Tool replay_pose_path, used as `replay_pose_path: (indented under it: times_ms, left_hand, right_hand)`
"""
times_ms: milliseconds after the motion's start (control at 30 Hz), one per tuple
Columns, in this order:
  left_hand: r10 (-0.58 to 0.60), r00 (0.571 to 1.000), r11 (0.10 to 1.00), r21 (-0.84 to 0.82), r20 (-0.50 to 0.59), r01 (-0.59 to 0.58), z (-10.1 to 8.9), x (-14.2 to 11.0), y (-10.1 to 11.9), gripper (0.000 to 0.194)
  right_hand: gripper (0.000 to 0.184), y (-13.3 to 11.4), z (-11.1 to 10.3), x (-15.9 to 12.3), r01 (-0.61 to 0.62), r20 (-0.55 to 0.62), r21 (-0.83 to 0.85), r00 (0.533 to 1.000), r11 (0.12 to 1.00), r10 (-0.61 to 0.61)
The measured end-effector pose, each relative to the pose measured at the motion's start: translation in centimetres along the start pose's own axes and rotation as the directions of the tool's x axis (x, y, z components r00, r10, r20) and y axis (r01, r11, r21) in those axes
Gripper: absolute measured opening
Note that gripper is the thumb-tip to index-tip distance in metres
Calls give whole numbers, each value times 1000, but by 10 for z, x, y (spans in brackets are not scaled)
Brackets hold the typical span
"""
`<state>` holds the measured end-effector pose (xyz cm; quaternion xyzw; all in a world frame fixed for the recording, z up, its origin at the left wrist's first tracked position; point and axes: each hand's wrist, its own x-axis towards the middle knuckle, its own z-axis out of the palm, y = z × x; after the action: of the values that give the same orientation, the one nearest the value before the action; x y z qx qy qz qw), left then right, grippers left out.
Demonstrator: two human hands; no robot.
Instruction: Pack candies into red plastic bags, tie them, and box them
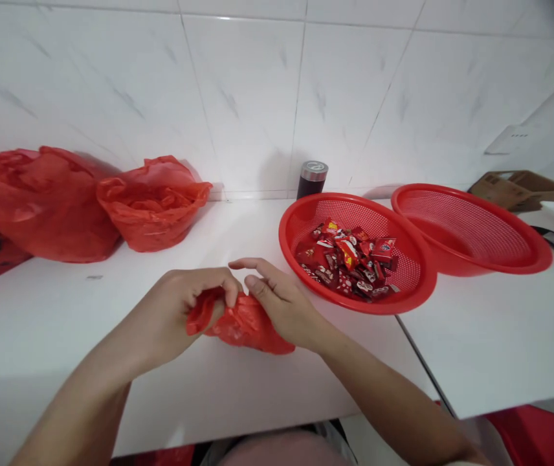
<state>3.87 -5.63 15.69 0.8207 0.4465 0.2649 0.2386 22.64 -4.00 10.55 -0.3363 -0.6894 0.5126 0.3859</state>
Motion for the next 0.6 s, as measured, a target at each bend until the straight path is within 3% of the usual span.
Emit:
replay_pose_path:
  times_ms: [67, 133, 200, 267, 367, 467, 533, 600]
  left_hand:
    - [52, 969, 996, 88, -241, -32, 13, -3, -5, 16]
    - [135, 904, 986, 147, -405, -81, 25, -7, -10, 17]
    - [149, 876, 985, 147, -458, -90, 33, -13, -14, 21]
    - [80, 901, 995, 88, -427, -47, 35, -22, -18, 25]
    - [32, 958, 999, 9, -283, -30, 33, -32, -22, 30]
    - [68, 985, 997, -20, -157, -72, 26, -41, -26, 40]
    - [47, 990, 999, 26, -134, -43, 21, -51, -36, 42]
    - [-18, 989, 997, 70, -146, 28, 14, -69, -55, 40]
  right_hand:
    - [32, 8, 7, -1, -60, 65, 135, 997, 989, 51]
    - [29, 12, 12, -4, -115, 137, 241, 987, 964, 83]
    - [19, 12, 14, -6, -84, 94, 233, 994, 969, 64]
    - [10, 8, 15, -8, 53, -83, 117, 996, 992, -43]
    - [7, -4, 17, -14, 263, -265, -141, 919, 955, -292]
    - [9, -14, 17, -27, 368, -196, -256, 886, 894, -420]
    - [10, -14, 12, -40, 362, -133, -251, 906, 898, -402]
    - [12, -5, 3, -56, 280, -103, -248, 944, 927, -313]
